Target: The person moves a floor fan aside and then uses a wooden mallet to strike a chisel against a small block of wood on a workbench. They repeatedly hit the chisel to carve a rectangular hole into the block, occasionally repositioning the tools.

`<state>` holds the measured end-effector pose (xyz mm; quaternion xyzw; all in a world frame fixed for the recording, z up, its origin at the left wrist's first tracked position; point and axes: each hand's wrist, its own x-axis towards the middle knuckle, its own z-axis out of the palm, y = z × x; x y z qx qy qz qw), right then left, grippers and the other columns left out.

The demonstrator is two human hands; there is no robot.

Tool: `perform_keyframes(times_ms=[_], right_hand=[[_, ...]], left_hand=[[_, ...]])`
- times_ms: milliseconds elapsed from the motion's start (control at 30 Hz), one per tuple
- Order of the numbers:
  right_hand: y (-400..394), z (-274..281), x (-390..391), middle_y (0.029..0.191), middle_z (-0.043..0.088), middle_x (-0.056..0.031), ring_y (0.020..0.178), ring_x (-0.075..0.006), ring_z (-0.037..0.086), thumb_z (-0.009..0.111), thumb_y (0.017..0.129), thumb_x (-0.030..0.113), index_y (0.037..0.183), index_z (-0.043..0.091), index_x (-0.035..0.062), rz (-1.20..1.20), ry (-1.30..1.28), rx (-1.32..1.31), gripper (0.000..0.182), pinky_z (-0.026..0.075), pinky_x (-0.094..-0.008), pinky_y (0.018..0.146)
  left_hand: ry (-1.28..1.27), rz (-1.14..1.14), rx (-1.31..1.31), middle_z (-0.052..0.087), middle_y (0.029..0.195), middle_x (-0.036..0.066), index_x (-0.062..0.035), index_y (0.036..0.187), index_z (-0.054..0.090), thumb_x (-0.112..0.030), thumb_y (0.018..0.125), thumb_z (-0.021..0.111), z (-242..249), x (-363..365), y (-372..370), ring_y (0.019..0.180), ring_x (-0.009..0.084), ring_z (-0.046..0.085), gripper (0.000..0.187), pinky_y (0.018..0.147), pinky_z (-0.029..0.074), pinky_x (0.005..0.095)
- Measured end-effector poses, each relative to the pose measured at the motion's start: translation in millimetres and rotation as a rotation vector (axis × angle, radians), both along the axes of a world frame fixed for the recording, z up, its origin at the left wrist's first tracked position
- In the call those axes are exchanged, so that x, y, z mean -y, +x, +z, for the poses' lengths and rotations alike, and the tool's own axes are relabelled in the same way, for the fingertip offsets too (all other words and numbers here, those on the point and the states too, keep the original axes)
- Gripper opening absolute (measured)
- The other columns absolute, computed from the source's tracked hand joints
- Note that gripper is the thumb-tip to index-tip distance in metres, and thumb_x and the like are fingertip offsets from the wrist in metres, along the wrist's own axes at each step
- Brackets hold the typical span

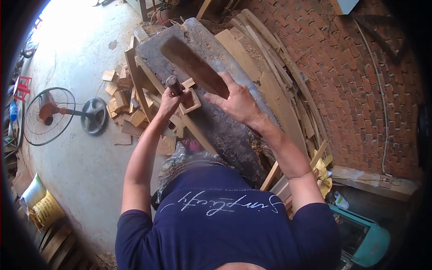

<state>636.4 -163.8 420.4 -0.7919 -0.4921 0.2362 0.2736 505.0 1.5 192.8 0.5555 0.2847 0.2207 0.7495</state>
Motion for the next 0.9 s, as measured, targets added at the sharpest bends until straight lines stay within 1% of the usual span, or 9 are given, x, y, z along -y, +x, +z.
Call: perform_keyframes(times_ms=[167,233,300,367,400,433,533,767,900], right_hand=[[-19,22,-1,0.101,0.069,-0.0197,0.097,-0.036,0.069,0.07,0.089,0.037,0.126,0.048,0.0088,0.069,0.409,-0.153,0.051,0.054,-0.0411,0.083],[-8,-4,-1,0.102,0.069,-0.0201,0.097,-0.0359,0.069,0.072,0.088,0.038,0.127,0.049,0.0087,0.124,0.013,-0.107,0.054,0.054,-0.041,0.083],[6,-35,5,0.1,0.069,-0.0203,0.097,-0.0378,0.069,0.073,0.087,0.038,0.128,0.049,0.0087,0.181,-0.044,0.038,0.056,0.054,-0.0423,0.081],[14,-31,6,0.095,0.07,-0.0182,0.086,-0.0341,0.071,0.073,0.086,0.038,0.13,0.049,0.0056,0.18,-0.065,0.015,0.06,0.055,-0.0421,0.076],[15,-26,6,0.087,0.069,-0.0138,0.069,-0.0226,0.069,0.074,0.086,0.039,0.132,0.047,0.0022,0.157,-0.106,-0.12,0.065,0.057,-0.036,0.062],[13,-21,8,0.087,0.069,-0.0138,0.069,-0.0226,0.069,0.074,0.086,0.039,0.132,0.047,0.0022,0.179,-0.111,-0.118,0.065,0.057,-0.036,0.062],[9,-16,14,0.077,0.063,-0.0074,0.055,-0.0087,0.061,0.076,0.086,0.039,0.132,0.046,0.0011,-0.014,-0.09,-0.481,0.066,0.049,-0.0236,0.042],[14,-4,19,0.086,0.063,-0.0031,0.06,-0.0069,0.059,0.075,0.086,0.041,0.13,0.049,0.0053,0.021,0.028,-0.399,0.062,0.052,-0.0222,0.047],[10,20,17,0.088,0.062,-0.0005,0.066,-0.0048,0.058,0.076,0.086,0.036,0.124,0.052,0.0074,0.117,0.233,-0.411,0.054,0.051,-0.0206,0.048]], left_hand=[[0.012,-0.001,0.044,0.066,0.098,0.002,-0.004,0.109,0.061,-0.021,0.085,0.079,-12,4,3,0.089,0.0103,0.063,0.034,0.08,0.052,0.0276],[-0.014,-0.04,0.06,0.066,0.098,0.002,-0.0031,0.11,0.062,-0.019,0.084,0.078,-10,4,3,0.089,0.0102,0.063,0.034,0.081,0.052,0.0278],[0.18,-0.021,-0.224,0.066,0.096,0.002,-0.0029,0.111,0.062,-0.016,0.083,0.077,10,7,0,0.089,0.0099,0.063,0.034,0.081,0.052,0.0281],[0.159,0.004,-0.222,0.067,0.096,0.001,-0.0033,0.112,0.062,-0.015,0.081,0.076,20,9,1,0.088,0.0098,0.063,0.036,0.081,0.052,0.0282],[0.15,0.048,-0.188,0.067,0.096,0.002,-0.0038,0.112,0.062,-0.015,0.081,0.076,23,10,3,0.088,0.0101,0.063,0.036,0.081,0.052,0.0284],[0.144,0.09,-0.157,0.067,0.096,0.002,-0.0043,0.112,0.063,-0.015,0.081,0.076,26,11,3,0.088,0.0105,0.063,0.035,0.081,0.052,0.0286],[0.084,0.209,-0.14,0.067,0.097,0.002,-0.0049,0.112,0.063,-0.017,0.081,0.078,25,18,5,0.088,0.0111,0.063,0.036,0.081,0.053,0.0299],[0.131,0.252,-0.1,0.067,0.1,0.002,-0.0042,0.11,0.064,-0.02,0.082,0.079,11,24,9,0.093,0.0115,0.063,0.036,0.085,0.051,0.0295],[0.213,0.106,-0.212,0.067,0.103,0.005,-0.0056,0.113,0.062,-0.021,0.081,0.078,12,13,8,0.095,0.0149,0.063,0.039,0.086,0.051,0.0316]])
